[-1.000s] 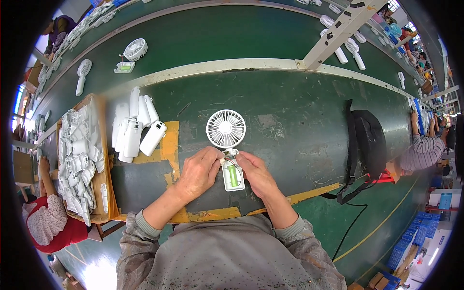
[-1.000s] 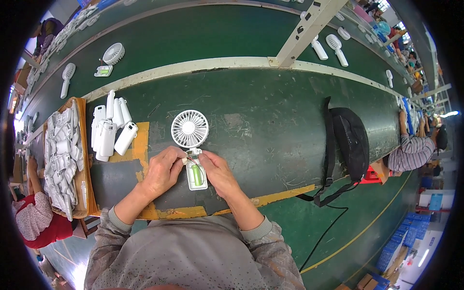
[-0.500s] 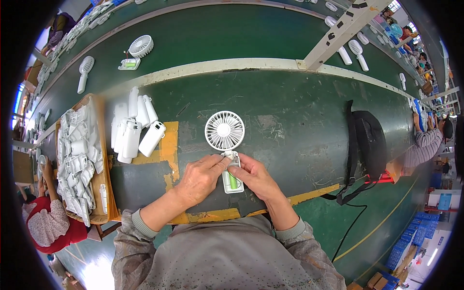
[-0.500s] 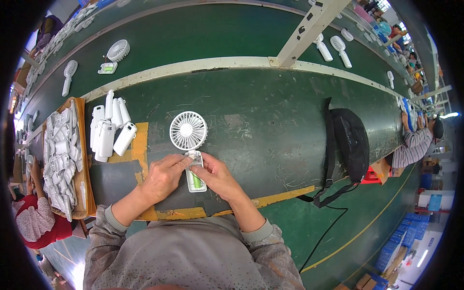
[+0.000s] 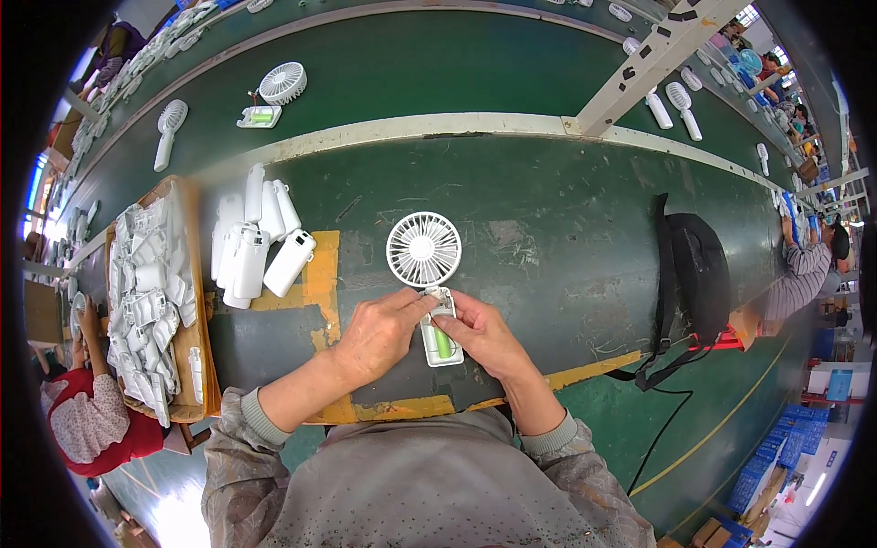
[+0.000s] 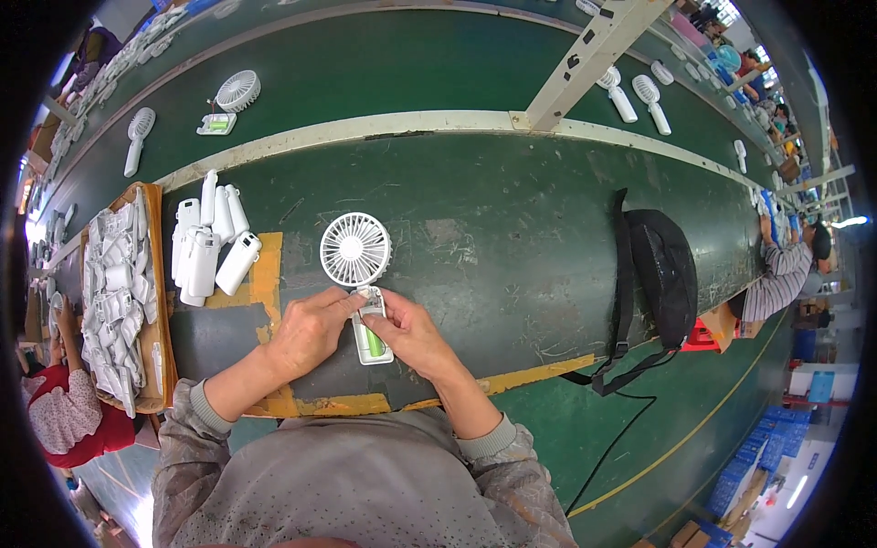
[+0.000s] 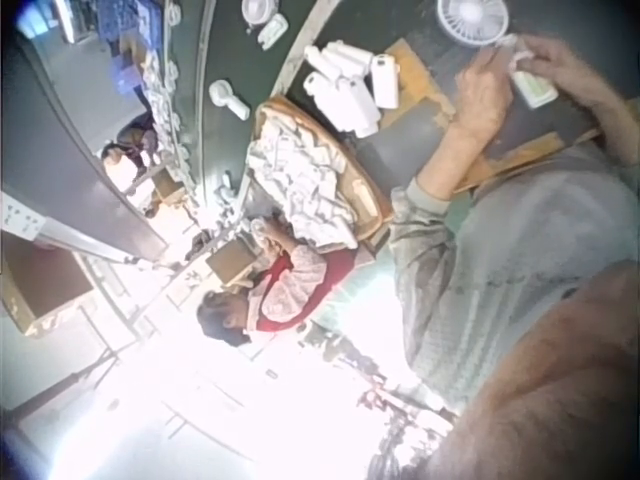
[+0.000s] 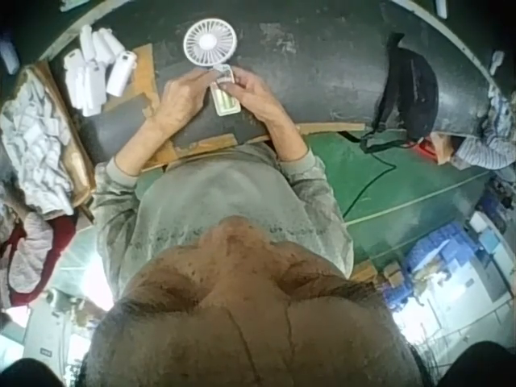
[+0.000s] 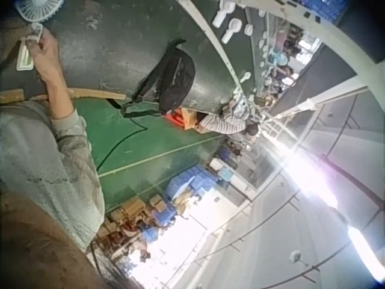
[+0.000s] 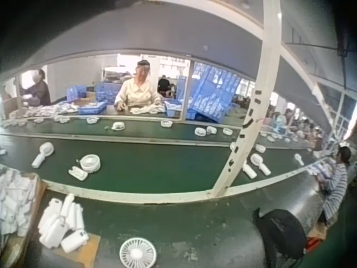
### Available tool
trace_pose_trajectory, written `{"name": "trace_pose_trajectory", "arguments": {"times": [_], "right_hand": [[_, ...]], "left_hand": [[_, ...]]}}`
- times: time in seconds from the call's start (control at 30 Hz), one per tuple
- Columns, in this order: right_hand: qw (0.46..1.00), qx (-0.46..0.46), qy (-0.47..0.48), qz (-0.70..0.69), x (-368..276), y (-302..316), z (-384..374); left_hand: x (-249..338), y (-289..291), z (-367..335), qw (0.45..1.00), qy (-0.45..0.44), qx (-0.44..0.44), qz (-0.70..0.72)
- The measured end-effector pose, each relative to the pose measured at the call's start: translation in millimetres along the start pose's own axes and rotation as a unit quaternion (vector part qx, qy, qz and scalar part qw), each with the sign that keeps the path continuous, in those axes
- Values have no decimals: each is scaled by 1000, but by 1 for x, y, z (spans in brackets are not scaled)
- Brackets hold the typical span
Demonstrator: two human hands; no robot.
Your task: Assembling portable mini fans by snapping together housing components, batteries, and fan heads on an assembly line.
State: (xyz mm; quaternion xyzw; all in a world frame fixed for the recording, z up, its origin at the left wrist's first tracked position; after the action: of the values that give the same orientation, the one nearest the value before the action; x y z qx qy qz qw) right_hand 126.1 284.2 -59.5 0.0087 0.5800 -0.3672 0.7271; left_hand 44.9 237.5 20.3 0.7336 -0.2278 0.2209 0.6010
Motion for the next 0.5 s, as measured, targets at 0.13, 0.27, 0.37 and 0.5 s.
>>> {"name": "trace_pose_trajectory", "arguments": {"times": [0.13,0.27,0.37,0.5], "right_hand": [[1000,-2,-5,-11,0,2,-1],[1000,0,-8,-22,0,1,-2],[1000,-2,-12,-13,0,0,-2],[1000,-3,-11,-12,1,2,-2]], "left_hand": [[-3,3,-3,999,8,28,37],[1,1,-1,999,-15,37,33],[3,0,-1,999,-35,37,0],[5,-1,-1,999,-43,19,-14]]}}
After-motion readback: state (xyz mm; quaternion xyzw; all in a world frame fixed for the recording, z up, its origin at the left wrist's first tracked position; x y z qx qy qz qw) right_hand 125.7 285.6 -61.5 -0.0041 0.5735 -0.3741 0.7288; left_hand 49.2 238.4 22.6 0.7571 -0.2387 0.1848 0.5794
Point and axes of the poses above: each hand's wrist, its own z-axis away from the middle knuckle, its own y-axis out of the back of the hand, x = y × z, the point moved 9 cm from there along -z, towards the middle knuckle, and after that the axes turned 1 degree about y, right-handed, at the moved point
